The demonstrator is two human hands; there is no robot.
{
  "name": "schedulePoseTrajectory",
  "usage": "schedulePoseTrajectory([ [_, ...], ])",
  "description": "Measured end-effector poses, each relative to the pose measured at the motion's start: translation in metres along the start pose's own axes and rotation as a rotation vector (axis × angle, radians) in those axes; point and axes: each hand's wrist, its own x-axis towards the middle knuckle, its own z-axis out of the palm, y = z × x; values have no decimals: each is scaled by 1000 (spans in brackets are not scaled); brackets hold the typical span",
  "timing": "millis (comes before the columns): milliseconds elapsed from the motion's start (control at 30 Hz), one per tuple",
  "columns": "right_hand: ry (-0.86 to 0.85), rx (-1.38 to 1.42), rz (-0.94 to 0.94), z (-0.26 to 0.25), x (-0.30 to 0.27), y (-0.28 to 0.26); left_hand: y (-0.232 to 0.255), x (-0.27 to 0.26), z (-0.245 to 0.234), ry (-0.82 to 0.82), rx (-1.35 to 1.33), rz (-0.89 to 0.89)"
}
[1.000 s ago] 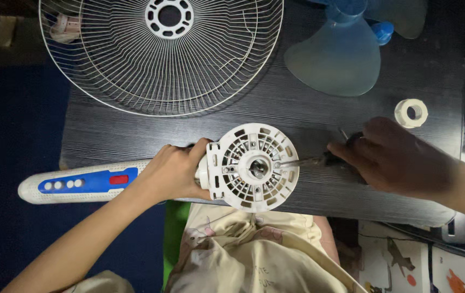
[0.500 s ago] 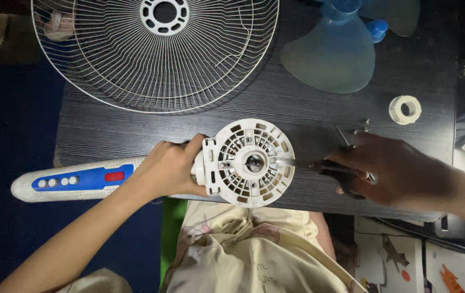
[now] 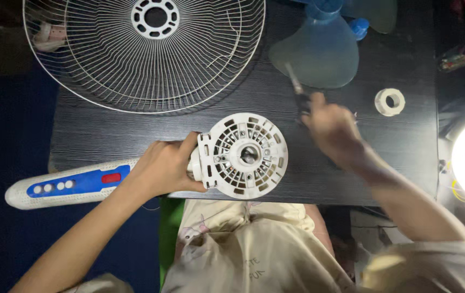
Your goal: The person disassembles a handheld fan by removing screws from the rear housing with a screwdriver and scissors. They separate the rear cover from the motor assembly, then reattach it and continue adjusting the screws.
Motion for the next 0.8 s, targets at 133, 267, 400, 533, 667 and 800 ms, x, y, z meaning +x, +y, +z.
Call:
schedulePoseTrajectory([
  [133,-45,-175,57,44,22,-12,18,1,-18,-1,37,-59],
  [267,234,67,-107,40,-1,-7,38,-10,-32,88,-117,-94],
  [400,351,82,303,25,-65,-15,53,-23,-25,312,-348,-114],
  [533,411,-44,506,44,-116,-14,71,-17,-17,503,-323,18],
  [667,354,92,699,70,-137,2,96,1,-11,512,-148,13],
  [800,601,172,484,57,-153,4,105,15,-9,403,-138,-101],
])
